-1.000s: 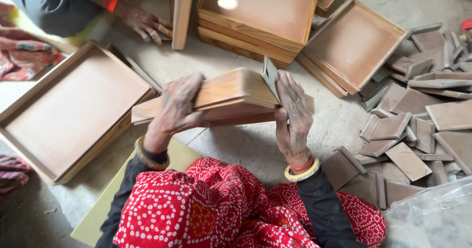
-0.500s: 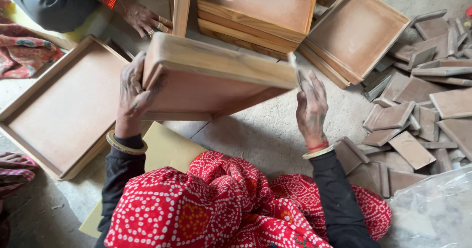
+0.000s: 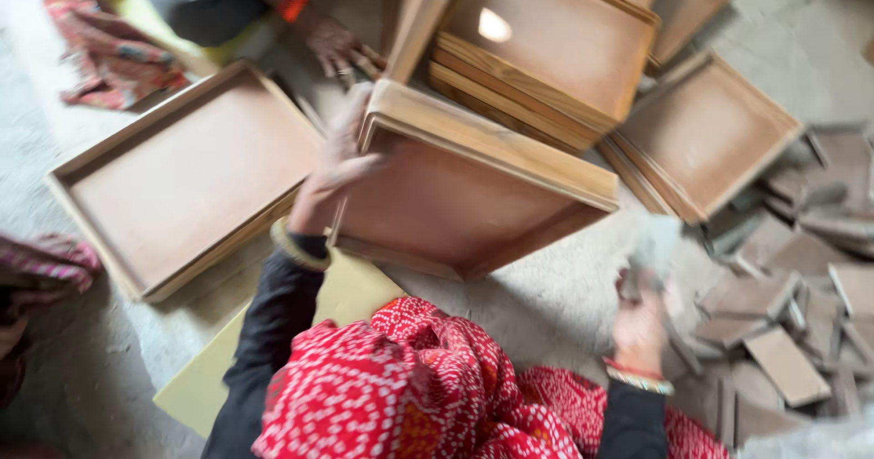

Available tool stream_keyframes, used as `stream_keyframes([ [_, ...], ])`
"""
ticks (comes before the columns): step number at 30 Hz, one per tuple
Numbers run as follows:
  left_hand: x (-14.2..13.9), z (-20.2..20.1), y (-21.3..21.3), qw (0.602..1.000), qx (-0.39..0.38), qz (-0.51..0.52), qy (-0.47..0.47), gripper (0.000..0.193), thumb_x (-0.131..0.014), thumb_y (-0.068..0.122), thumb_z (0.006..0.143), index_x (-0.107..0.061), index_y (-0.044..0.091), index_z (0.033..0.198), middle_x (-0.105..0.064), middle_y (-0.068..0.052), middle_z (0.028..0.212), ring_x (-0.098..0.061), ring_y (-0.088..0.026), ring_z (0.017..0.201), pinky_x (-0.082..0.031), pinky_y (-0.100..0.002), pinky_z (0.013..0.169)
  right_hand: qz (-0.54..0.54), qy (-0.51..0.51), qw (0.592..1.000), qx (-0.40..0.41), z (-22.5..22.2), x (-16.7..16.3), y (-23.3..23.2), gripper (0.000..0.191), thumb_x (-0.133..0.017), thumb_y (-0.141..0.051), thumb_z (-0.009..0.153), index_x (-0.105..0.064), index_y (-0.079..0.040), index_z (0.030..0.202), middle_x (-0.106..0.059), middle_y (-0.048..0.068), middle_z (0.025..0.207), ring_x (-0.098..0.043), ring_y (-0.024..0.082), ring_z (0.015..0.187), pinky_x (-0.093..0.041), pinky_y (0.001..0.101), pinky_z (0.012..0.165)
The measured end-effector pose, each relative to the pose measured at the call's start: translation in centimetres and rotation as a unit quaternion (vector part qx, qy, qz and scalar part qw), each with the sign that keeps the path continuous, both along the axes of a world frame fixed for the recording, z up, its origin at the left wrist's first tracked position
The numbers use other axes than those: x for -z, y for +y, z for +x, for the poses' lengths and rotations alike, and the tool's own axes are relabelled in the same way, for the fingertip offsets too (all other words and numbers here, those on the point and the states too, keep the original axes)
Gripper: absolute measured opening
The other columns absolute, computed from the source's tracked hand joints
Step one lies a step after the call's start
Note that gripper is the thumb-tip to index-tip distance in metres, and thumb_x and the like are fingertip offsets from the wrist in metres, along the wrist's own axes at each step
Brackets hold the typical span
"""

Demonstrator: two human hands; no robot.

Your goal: The person sits on the floor and sands the edges and corners of a rectangular wooden tray using a sanding block. They rotate the tray to reach all sides, then place it on a stack of finished trays.

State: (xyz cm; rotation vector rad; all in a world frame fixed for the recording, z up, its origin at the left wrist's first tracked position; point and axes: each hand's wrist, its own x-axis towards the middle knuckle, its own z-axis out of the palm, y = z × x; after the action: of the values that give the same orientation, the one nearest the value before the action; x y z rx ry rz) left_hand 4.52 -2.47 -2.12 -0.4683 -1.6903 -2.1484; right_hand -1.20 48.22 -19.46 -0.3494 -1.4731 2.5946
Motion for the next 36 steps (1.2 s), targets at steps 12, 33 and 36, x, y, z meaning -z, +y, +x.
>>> stream_keyframes([
  [12, -1.8, -9.2, 4.4, 0.925, -0.219, -0.31, 0.025, 0.061, -0.073, 0.039, 0.095, -0.05, 0.002, 0.139, -0.07, -0.021, 0.11, -0.07, -0.034, 0.098, -0.054, -0.041, 0.087, 0.24, 0.316, 0.917, 0.039, 2.1, -12.5, -7.2, 0.038, -0.091, -0.012, 0.097, -0.067, 0.007, 0.119, -0.07, 0.011, 0.109, -0.067, 0.016, 0.097, -0.052, 0.028, 0.092],
  [33, -2.7, -7.0, 9.6, 0.914, -0.196, -0.323, 0.148, 0.066, -0.071, 0.016, 0.081, -0.045, -0.002, 0.139, -0.064, -0.025, 0.113, -0.065, -0.042, 0.104, -0.053, -0.044, 0.091, 0.66, 0.405, 0.615, 0.15, 1.6, -19.3, -7.3, 0.008, -0.079, -0.008, 0.109, -0.074, -0.001, 0.111, -0.074, 0.012, 0.105, -0.07, 0.027, 0.098, -0.054, 0.0343, 0.087],
  [36, -3.4, -5.9, 9.0, 0.926, -0.172, -0.325, 0.083, 0.058, -0.068, 0.014, 0.082, -0.049, 0.0, 0.135, -0.063, -0.025, 0.105, -0.065, -0.042, 0.097, -0.053, -0.044, 0.086, 0.688, 0.425, 0.567, 0.156, 2.0, -19.8, -7.9, 0.007, -0.079, -0.002, 0.108, -0.072, -0.002, 0.111, -0.073, 0.013, 0.105, -0.07, 0.029, 0.098, -0.053, 0.0383, 0.088],
])
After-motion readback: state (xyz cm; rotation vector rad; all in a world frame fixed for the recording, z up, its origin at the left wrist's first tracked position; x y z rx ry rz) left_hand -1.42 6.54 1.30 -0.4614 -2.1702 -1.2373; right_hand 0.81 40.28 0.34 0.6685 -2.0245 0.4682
